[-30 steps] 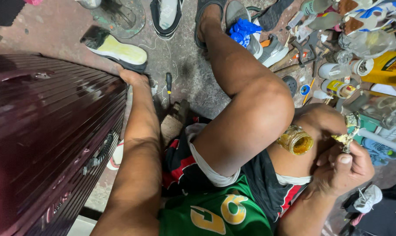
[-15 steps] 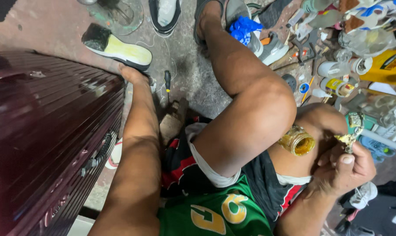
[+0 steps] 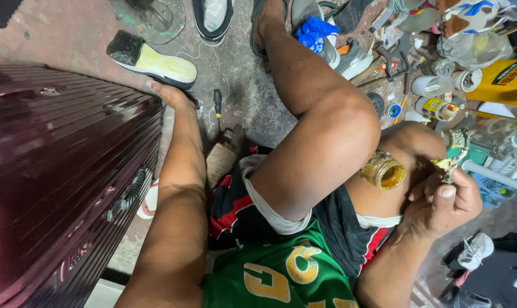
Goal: The person applies a yellowish adhesive to the bottom of a shoe sole using a brush. They repeatedly dip the brush into a jar and spread the glue across the sole surface, then set the shoe aside and briefly handle a metal container.
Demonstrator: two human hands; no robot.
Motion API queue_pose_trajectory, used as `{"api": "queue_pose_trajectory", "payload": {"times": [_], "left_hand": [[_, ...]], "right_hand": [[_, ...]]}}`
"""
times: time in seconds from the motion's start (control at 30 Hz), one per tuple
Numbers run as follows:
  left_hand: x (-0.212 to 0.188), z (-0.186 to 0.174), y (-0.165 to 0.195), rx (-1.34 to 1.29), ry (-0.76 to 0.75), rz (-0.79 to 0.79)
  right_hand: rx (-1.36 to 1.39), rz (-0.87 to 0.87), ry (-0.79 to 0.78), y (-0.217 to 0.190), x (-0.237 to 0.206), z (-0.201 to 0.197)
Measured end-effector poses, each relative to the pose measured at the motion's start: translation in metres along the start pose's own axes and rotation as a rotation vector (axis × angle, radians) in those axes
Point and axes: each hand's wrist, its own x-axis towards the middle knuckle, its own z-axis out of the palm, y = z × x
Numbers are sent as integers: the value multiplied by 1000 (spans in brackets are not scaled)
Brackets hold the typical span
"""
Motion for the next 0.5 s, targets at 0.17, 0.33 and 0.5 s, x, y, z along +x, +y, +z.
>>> {"api": "queue_pose_trajectory", "payload": {"times": [0.17, 0.33, 0.5], "left_hand": [[-29, -29, -4, -99, -128, -192], [-87, -56, -13, 354, -270, -470], [-122, -61, -10, 409, -776, -180]], "right_hand": [[-53, 2, 11, -8, 2, 8], [-16, 57, 88, -19, 4, 9], [32, 48, 45, -30, 0, 8]]}}
